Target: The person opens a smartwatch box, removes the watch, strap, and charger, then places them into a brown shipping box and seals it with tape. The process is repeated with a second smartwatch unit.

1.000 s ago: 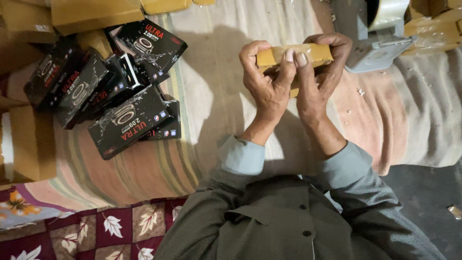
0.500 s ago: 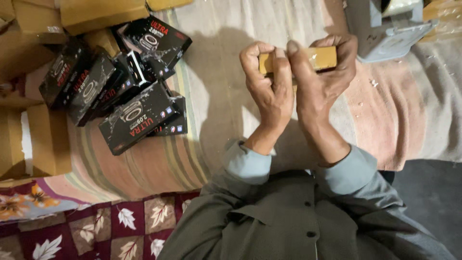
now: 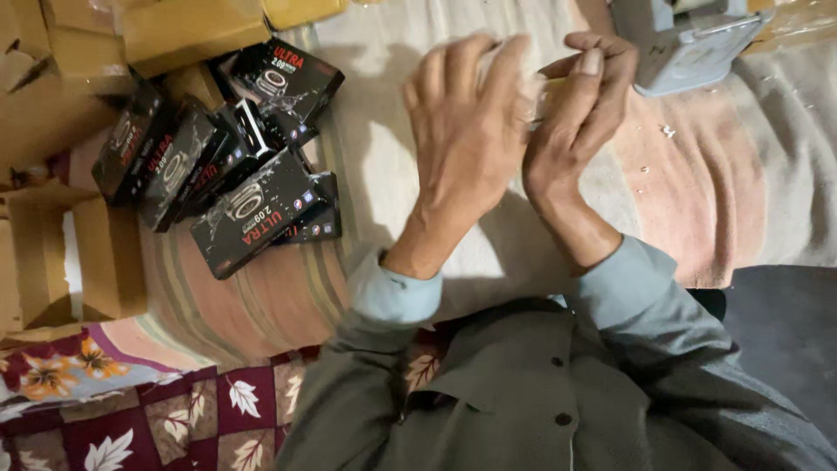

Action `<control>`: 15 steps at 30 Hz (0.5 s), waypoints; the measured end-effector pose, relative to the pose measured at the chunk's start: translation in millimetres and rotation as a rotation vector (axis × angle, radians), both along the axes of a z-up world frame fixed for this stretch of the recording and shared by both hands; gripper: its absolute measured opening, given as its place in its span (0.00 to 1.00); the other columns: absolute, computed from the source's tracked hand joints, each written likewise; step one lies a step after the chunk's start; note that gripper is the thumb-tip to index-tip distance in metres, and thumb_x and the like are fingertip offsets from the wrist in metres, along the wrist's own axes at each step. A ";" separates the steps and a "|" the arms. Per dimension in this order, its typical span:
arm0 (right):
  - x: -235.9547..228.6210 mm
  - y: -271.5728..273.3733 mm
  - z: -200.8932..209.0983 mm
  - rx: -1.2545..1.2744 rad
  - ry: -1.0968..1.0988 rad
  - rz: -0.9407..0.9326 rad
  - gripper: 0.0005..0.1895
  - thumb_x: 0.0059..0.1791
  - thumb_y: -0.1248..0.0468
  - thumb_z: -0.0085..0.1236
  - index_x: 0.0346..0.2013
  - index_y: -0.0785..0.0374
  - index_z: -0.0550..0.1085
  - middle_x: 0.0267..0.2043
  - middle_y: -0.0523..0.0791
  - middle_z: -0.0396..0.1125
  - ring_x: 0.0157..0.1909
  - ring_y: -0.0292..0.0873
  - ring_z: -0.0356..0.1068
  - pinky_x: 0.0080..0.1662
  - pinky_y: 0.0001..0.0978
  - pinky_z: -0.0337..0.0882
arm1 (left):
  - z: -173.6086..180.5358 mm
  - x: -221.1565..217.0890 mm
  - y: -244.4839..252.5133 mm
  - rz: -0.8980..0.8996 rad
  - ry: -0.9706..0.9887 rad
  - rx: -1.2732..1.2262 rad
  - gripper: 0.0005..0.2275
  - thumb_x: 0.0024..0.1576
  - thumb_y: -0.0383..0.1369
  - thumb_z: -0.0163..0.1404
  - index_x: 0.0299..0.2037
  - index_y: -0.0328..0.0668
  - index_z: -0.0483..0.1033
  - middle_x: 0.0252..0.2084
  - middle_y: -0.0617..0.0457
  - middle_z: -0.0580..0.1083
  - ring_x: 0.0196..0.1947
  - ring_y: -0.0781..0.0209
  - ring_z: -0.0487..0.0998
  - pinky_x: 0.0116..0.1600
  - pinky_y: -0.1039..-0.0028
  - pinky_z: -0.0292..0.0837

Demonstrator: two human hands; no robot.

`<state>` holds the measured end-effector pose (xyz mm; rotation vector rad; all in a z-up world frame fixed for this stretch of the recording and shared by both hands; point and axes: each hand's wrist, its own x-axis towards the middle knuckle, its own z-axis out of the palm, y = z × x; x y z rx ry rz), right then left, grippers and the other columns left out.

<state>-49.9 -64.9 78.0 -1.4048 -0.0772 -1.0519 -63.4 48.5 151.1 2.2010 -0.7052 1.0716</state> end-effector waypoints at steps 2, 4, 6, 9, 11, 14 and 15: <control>10.9 -8.0 -20.6 -0.016 -0.034 -0.029 0.24 0.67 0.52 0.30 0.48 0.69 0.68 0.43 0.47 0.66 0.42 0.41 0.66 0.50 0.31 0.70 | 3.1 10.5 -3.3 -0.076 0.067 0.298 0.17 0.71 0.45 0.43 0.57 0.39 0.70 0.41 0.47 0.73 0.39 0.51 0.73 0.49 0.58 0.66; 21.4 -11.8 -44.0 0.074 0.015 0.036 0.30 0.65 0.48 0.25 0.44 0.69 0.70 0.40 0.46 0.67 0.42 0.41 0.66 0.50 0.34 0.69 | 1.3 19.6 -2.3 -0.163 0.124 0.401 0.25 0.64 0.52 0.48 0.55 0.35 0.72 0.37 0.46 0.73 0.35 0.50 0.74 0.43 0.57 0.67; 35.1 -12.5 -61.7 0.265 0.121 0.200 0.34 0.62 0.46 0.22 0.42 0.70 0.71 0.38 0.45 0.69 0.40 0.41 0.66 0.47 0.35 0.70 | 0.4 34.0 1.8 -0.161 -0.028 0.372 0.33 0.55 0.60 0.50 0.52 0.32 0.73 0.35 0.45 0.72 0.33 0.49 0.74 0.39 0.57 0.66; 41.1 -13.3 -80.2 0.113 0.203 0.079 0.36 0.63 0.43 0.25 0.35 0.69 0.71 0.34 0.47 0.68 0.39 0.41 0.64 0.47 0.36 0.68 | -8.9 49.3 8.8 -0.045 0.082 0.401 0.28 0.54 0.61 0.54 0.40 0.39 0.71 0.34 0.49 0.73 0.34 0.50 0.76 0.40 0.58 0.69; 40.6 -10.1 -82.9 0.080 0.355 0.066 0.36 0.62 0.44 0.25 0.34 0.67 0.74 0.31 0.46 0.68 0.36 0.40 0.63 0.43 0.35 0.66 | -16.0 55.5 18.7 0.012 0.031 0.360 0.27 0.54 0.60 0.55 0.39 0.40 0.70 0.33 0.49 0.73 0.33 0.49 0.75 0.39 0.58 0.68; 35.6 -13.5 -80.5 0.006 0.379 0.101 0.33 0.62 0.45 0.28 0.37 0.68 0.73 0.32 0.45 0.68 0.37 0.39 0.64 0.44 0.34 0.67 | -33.1 62.4 36.3 0.135 0.142 0.229 0.29 0.54 0.61 0.56 0.38 0.38 0.71 0.32 0.47 0.74 0.33 0.47 0.76 0.38 0.57 0.70; 36.2 -14.3 -78.4 -0.020 0.342 0.125 0.32 0.63 0.45 0.29 0.39 0.68 0.73 0.33 0.45 0.68 0.39 0.39 0.65 0.45 0.34 0.67 | -39.5 66.1 44.9 0.186 0.199 0.176 0.29 0.54 0.62 0.56 0.37 0.37 0.71 0.31 0.46 0.75 0.33 0.47 0.77 0.39 0.57 0.70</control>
